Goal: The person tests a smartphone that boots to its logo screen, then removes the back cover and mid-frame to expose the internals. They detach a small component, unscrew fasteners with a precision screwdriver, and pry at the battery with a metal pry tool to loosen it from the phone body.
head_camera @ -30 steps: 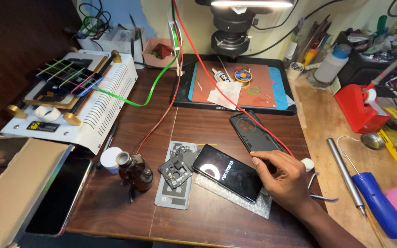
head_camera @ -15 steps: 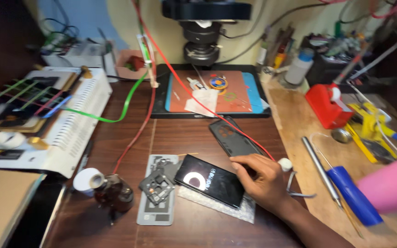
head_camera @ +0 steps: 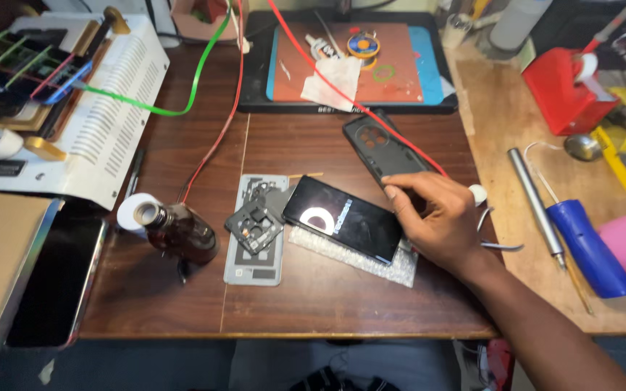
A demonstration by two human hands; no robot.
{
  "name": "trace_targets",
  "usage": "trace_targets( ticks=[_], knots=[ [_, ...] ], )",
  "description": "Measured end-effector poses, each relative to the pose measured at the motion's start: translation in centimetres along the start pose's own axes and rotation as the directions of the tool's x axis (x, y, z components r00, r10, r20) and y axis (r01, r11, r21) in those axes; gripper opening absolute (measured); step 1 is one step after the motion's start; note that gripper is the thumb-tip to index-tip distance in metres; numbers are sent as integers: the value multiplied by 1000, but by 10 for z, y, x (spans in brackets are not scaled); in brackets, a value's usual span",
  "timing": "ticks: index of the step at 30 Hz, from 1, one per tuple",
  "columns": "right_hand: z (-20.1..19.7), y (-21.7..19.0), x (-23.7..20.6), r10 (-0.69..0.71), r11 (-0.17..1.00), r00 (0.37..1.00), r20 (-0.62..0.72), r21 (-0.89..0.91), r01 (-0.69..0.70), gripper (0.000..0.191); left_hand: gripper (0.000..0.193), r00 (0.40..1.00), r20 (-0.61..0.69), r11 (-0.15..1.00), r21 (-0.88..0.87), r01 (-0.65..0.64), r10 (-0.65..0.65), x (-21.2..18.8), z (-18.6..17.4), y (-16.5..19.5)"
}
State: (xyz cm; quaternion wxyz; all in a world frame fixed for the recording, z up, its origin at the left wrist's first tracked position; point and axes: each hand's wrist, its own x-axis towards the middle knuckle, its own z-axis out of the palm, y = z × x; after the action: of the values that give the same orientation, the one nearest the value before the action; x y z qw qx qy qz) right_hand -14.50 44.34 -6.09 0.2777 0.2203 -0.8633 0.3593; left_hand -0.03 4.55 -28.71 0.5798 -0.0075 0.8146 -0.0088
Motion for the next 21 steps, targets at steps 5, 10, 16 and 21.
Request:
trace_targets(
  ticks=[5,10,16,21],
  knots=[
    [1,-1,-1,15,1000,1000,11,12,-15,9,34,999,42,999,26,28,-29,25,17,25],
    [0,0,0,37,999,999,21,1,-37,9,35,999,31,999,29,40,-41,20,22,26],
    [-1,2,-3,23,1000,1000,19,-11,-23,9,35,1000,-26,1000,29,-5,6,14,26,22],
    [0,1,-3,10,1000,1000,29,5,-10,10,35,1000,-26,1000,5,13,-13,23,36,17]
  ],
)
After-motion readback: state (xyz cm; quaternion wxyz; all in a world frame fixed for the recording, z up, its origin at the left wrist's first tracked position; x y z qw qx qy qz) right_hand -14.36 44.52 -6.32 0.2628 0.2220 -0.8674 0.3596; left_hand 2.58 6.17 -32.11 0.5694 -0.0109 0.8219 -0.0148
